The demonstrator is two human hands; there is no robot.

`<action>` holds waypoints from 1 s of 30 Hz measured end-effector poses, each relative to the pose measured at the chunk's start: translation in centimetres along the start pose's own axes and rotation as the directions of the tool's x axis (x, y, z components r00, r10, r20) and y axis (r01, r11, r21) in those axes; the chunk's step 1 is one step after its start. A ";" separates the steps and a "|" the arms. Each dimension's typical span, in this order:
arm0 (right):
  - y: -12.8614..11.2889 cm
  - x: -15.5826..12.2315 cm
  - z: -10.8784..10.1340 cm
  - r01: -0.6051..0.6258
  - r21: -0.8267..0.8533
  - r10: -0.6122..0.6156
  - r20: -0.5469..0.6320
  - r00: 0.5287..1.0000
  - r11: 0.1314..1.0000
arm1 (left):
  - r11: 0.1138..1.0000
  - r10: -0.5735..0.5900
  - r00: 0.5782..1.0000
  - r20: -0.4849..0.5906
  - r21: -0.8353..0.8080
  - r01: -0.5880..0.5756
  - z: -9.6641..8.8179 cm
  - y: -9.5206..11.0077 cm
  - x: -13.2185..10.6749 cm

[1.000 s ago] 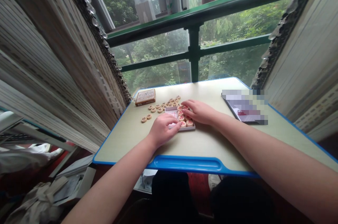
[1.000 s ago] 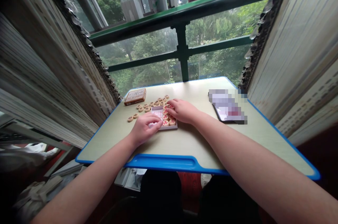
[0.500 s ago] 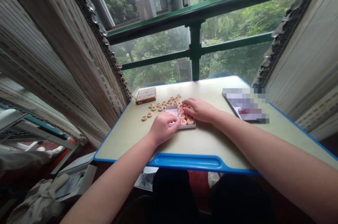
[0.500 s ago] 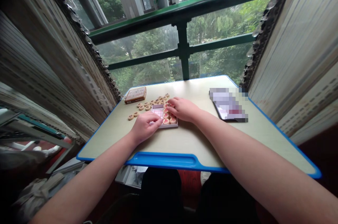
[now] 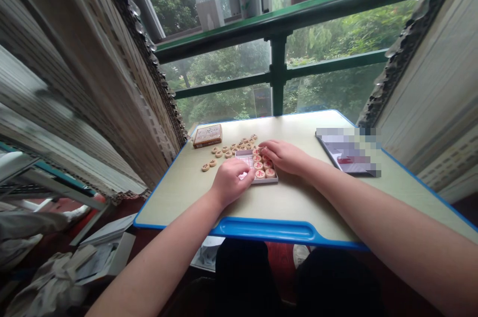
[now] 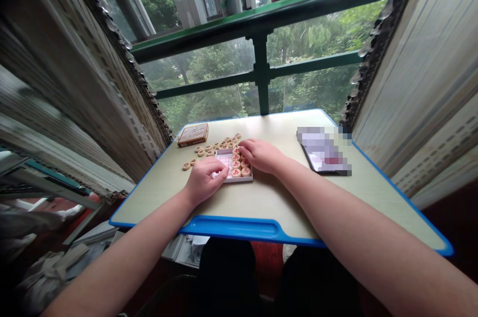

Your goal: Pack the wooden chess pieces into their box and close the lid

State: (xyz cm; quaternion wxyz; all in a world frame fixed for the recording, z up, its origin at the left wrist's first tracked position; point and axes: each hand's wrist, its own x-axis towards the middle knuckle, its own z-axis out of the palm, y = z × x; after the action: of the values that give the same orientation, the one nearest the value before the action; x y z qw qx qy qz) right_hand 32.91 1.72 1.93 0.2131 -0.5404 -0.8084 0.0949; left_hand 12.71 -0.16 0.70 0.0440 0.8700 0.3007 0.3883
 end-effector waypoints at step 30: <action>-0.2 -0.1 -0.5 -0.071 0.027 0.071 0.001 0.997 0.997 | 0.907 -0.412 0.908 -0.073 -0.129 0.401 1.1 -1.9 -0.3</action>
State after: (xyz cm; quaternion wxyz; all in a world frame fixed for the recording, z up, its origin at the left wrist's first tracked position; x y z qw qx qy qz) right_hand 33.04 1.52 2.41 0.2169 -0.5659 -0.7873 0.1133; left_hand 12.38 1.42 -0.89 0.1575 0.7642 0.4550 0.4292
